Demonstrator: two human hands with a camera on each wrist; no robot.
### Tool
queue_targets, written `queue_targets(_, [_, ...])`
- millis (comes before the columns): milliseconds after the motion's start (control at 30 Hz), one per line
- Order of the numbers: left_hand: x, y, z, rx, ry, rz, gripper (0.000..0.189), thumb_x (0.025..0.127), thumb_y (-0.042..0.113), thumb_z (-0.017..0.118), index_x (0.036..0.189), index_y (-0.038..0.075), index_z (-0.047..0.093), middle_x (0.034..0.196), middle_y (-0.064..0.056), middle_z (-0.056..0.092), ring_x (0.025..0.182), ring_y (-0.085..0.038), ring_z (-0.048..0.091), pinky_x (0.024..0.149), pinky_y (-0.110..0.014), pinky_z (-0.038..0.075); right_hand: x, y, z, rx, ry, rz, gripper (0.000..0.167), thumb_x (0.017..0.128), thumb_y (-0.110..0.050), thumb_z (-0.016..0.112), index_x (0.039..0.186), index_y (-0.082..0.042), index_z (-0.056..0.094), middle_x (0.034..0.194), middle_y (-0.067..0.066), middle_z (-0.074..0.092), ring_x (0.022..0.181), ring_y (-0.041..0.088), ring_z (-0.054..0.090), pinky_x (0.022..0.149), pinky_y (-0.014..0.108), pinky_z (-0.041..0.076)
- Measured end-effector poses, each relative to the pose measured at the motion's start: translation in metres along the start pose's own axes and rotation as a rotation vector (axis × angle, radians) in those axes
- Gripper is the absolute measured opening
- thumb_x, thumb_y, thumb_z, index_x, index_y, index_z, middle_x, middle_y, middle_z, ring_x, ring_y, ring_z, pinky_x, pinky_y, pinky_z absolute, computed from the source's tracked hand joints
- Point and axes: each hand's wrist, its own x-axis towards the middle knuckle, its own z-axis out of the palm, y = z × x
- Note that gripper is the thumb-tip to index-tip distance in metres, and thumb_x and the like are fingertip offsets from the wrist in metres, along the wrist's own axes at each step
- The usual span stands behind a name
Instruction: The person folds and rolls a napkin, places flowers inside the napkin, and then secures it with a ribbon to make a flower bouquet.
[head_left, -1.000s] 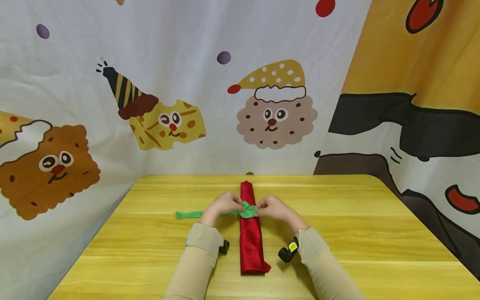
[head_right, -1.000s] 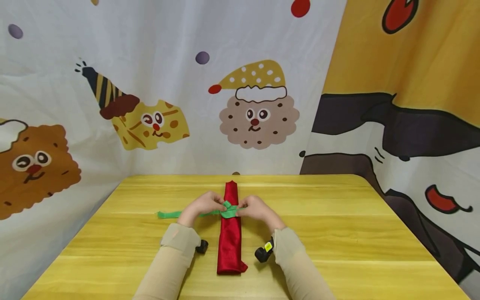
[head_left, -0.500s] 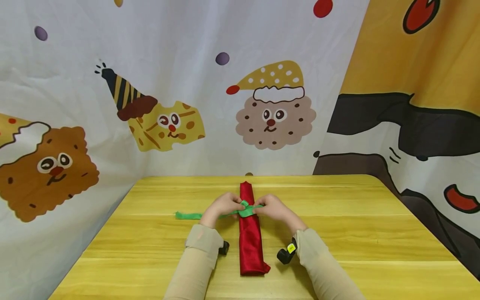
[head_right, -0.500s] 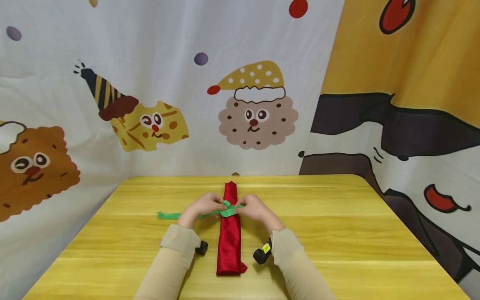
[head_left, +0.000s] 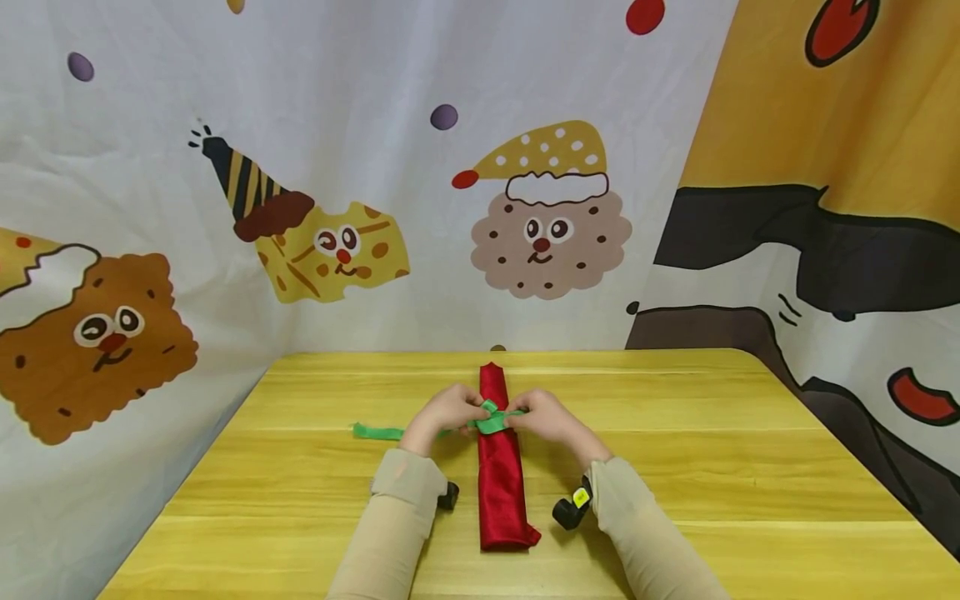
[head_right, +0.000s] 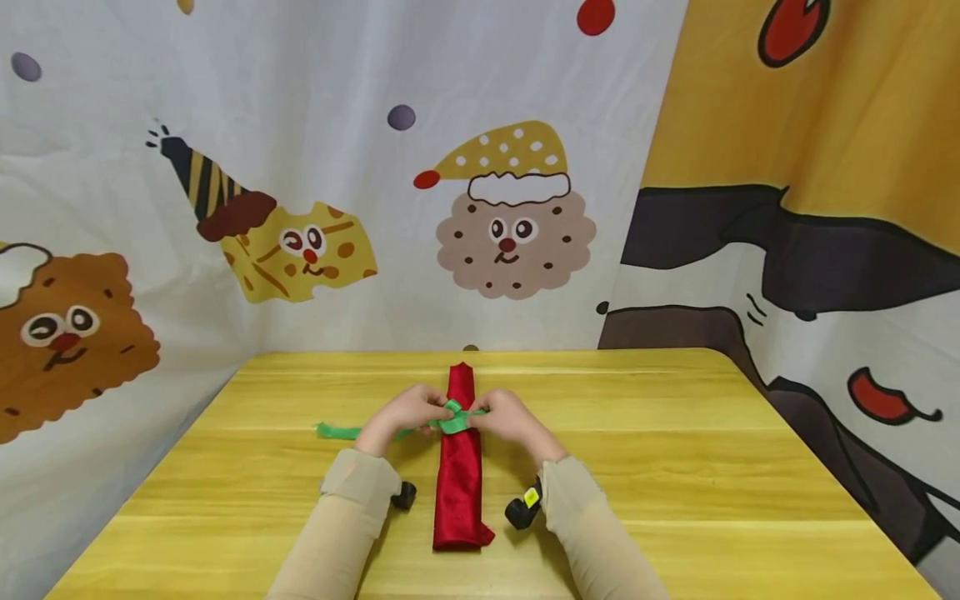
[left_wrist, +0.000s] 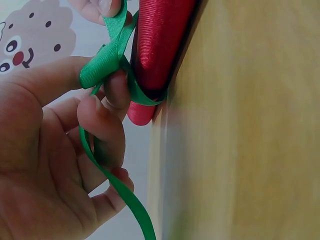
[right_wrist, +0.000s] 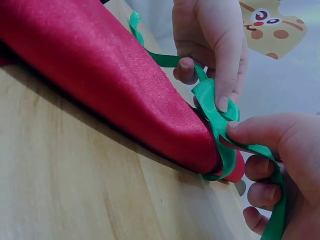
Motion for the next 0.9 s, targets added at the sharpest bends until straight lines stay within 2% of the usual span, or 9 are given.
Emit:
queue_targets(167, [0.001, -0.001, 0.0, -0.005, -0.008, 0.005, 0.02, 0.095, 0.02, 0.063, 0.08, 0.007, 0.068, 0.067, -0.002, 0.056, 0.05, -0.013, 0.044, 0.056, -0.028, 0.043, 0.0, -0.003, 0.001, -0.014, 0.003, -0.009, 0.009, 0.089, -0.012, 0.066, 0.086, -0.007, 0.073, 0.072, -0.004, 0.062, 0.061, 0.009, 0.043, 0.058, 0.025, 0.038])
queue_targets(300, [0.001, -0.001, -0.001, 0.005, -0.009, 0.009, 0.027, 0.096, 0.03, 0.062, 0.079, 0.009, 0.068, 0.066, 0.0, 0.054, 0.053, -0.011, 0.042, 0.057, -0.027, 0.042, -0.001, -0.005, 0.003, -0.015, -0.001, -0.028, 0.009, 0.089, -0.012, 0.066, 0.086, -0.007, 0.073, 0.074, -0.004, 0.063, 0.061, 0.009, 0.043, 0.057, 0.024, 0.038])
queue_targets(467, [0.001, -0.002, 0.0, 0.01, -0.032, 0.027, 0.031, 0.089, 0.039, 0.07, 0.076, 0.01, 0.068, 0.059, 0.005, 0.046, 0.051, -0.01, 0.036, 0.053, -0.026, 0.037, -0.002, -0.006, 0.005, -0.007, -0.015, -0.043, 0.011, 0.089, -0.011, 0.063, 0.085, -0.006, 0.072, 0.072, -0.002, 0.061, 0.056, 0.008, 0.039, 0.055, 0.023, 0.035])
queue_targets(567, [-0.001, -0.001, 0.0, 0.002, -0.057, 0.041, 0.029, 0.086, 0.035, 0.074, 0.075, 0.009, 0.067, 0.058, 0.004, 0.043, 0.05, -0.01, 0.033, 0.052, -0.025, 0.034, -0.002, -0.005, 0.005, -0.014, -0.013, -0.03, 0.013, 0.09, -0.011, 0.061, 0.085, -0.007, 0.073, 0.073, -0.002, 0.062, 0.056, 0.008, 0.038, 0.054, 0.023, 0.034])
queue_targets(667, [-0.002, 0.0, 0.001, -0.013, -0.066, 0.041, 0.021, 0.085, 0.027, 0.075, 0.078, 0.008, 0.068, 0.062, 0.003, 0.049, 0.052, -0.011, 0.035, 0.054, -0.025, 0.035, -0.002, -0.007, 0.006, -0.017, -0.004, -0.018, 0.016, 0.092, -0.012, 0.06, 0.087, -0.008, 0.074, 0.077, -0.002, 0.065, 0.059, 0.009, 0.041, 0.056, 0.024, 0.036])
queue_targets(800, [-0.002, 0.001, 0.0, -0.013, -0.056, 0.031, 0.013, 0.085, 0.017, 0.074, 0.079, 0.007, 0.067, 0.066, 0.002, 0.053, 0.057, -0.012, 0.039, 0.058, -0.025, 0.036, -0.004, -0.01, 0.006, -0.005, 0.005, 0.0, 0.017, 0.095, -0.016, 0.059, 0.09, -0.008, 0.074, 0.081, 0.001, 0.065, 0.064, 0.011, 0.046, 0.059, 0.027, 0.04])
queue_targets(900, [-0.001, 0.001, 0.0, -0.003, -0.051, 0.034, 0.014, 0.085, 0.013, 0.072, 0.075, 0.006, 0.065, 0.062, 0.003, 0.05, 0.056, -0.011, 0.038, 0.057, -0.025, 0.036, -0.004, -0.01, 0.006, 0.005, 0.008, 0.002, 0.018, 0.095, -0.018, 0.059, 0.092, -0.008, 0.074, 0.082, 0.001, 0.066, 0.069, 0.012, 0.05, 0.062, 0.029, 0.043])
